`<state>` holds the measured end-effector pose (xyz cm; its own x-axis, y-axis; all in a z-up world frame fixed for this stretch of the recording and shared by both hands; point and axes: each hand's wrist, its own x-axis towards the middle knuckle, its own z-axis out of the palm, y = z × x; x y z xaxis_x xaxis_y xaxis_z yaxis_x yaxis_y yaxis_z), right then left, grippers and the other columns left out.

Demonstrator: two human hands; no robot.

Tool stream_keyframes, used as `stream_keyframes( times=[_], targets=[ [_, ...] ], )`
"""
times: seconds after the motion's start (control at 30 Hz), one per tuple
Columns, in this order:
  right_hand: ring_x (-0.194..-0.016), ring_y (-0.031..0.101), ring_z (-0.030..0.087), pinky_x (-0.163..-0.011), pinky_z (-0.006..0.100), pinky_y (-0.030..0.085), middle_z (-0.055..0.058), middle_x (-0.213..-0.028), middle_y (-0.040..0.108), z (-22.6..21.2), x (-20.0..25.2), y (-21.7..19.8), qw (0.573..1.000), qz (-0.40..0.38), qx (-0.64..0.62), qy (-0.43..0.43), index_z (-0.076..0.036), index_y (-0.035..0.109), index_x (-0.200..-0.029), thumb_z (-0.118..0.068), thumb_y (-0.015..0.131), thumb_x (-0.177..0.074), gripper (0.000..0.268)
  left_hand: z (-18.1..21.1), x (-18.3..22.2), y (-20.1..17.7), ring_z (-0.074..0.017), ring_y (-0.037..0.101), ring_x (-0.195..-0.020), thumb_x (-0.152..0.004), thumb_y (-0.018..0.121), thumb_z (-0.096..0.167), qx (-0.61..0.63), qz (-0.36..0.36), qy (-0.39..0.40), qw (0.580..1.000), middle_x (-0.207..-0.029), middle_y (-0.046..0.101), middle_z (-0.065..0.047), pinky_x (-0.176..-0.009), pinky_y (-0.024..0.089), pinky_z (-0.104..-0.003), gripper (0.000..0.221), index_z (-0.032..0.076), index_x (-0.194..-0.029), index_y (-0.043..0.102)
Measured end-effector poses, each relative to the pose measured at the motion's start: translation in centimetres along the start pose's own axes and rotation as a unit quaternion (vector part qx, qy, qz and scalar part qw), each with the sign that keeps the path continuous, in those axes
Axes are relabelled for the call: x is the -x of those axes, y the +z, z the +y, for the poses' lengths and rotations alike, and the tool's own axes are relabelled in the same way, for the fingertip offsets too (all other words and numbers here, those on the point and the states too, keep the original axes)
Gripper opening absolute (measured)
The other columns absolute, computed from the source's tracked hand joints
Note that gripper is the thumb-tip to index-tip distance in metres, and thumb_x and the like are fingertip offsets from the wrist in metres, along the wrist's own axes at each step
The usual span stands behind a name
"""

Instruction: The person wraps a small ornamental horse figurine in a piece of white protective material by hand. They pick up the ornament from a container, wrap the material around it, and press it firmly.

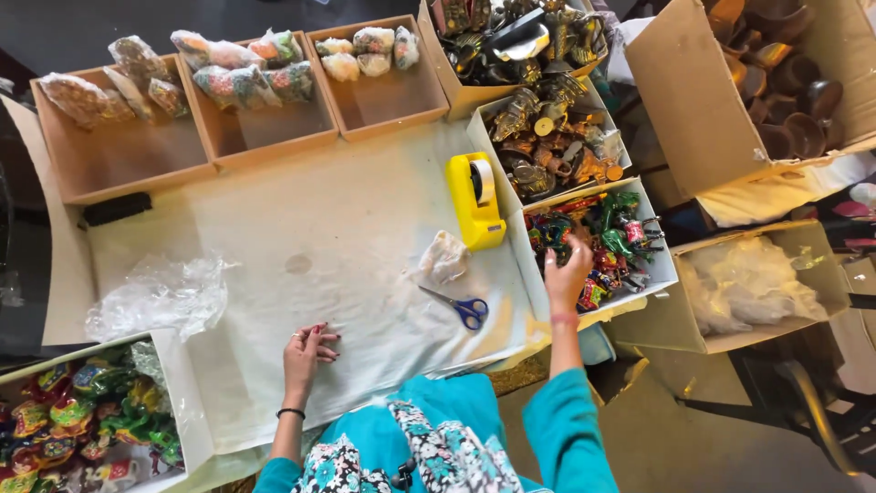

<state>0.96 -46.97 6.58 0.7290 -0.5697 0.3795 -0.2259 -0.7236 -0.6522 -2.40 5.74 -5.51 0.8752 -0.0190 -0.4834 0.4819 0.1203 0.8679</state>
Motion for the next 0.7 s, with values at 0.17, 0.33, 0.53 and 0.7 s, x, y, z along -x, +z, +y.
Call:
stream_keyframes(
  times=[0.17,0.33,0.53,0.7],
  targets=[
    [-0.123,0.048,0.047,-0.101,0.053,0.038,0.029,-0.137,0.051,6.8,-2.7,4.9,0.988,-0.077,0.133,0.001,0.000,0.047,-0.145,-0.030,0.091,-0.077,0.087,-1.1,-0.5,0.7,-0.0167,0.069,-0.057,-0.106,0.052,0.027,0.010,0.047,-0.003,0.999,-0.091,0.076,-0.014,-0.051,0.055,-0.028,0.030,0.001,-0.118,0.063],
    [-0.133,0.052,0.040,-0.114,0.048,0.040,0.019,-0.141,0.057,7.0,-1.9,5.6,0.986,-0.084,0.110,0.096,-0.009,0.044,-0.148,-0.031,0.094,-0.069,0.096,-1.0,0.7,1.7,-0.0144,0.069,-0.059,-0.106,0.053,0.022,-0.022,0.087,0.048,0.995,-0.090,0.076,-0.012,-0.053,0.055,-0.026,0.026,0.002,-0.116,0.065],
    [-0.130,0.057,0.033,-0.114,0.042,0.041,0.017,-0.141,0.059,7.7,-1.1,4.1,0.989,-0.063,-0.030,0.128,-0.005,0.053,-0.144,-0.012,0.088,-0.073,0.079,-1.7,0.3,1.3,-0.0132,0.070,-0.062,-0.105,0.052,0.022,0.004,0.065,0.041,0.997,-0.092,0.077,-0.010,-0.056,0.055,-0.025,0.025,0.003,-0.116,0.065],
    [-0.119,0.057,0.032,-0.109,0.042,0.043,0.015,-0.137,0.057,2.3,-0.4,2.6,0.988,0.137,-0.041,0.056,-0.003,0.053,-0.146,0.009,0.081,-0.077,0.076,-3.1,0.0,1.8,-0.0135,0.071,-0.066,-0.104,0.055,0.021,0.015,0.087,0.042,0.995,-0.093,0.077,-0.010,-0.059,0.055,-0.025,0.025,0.002,-0.116,0.065]
  ],
)
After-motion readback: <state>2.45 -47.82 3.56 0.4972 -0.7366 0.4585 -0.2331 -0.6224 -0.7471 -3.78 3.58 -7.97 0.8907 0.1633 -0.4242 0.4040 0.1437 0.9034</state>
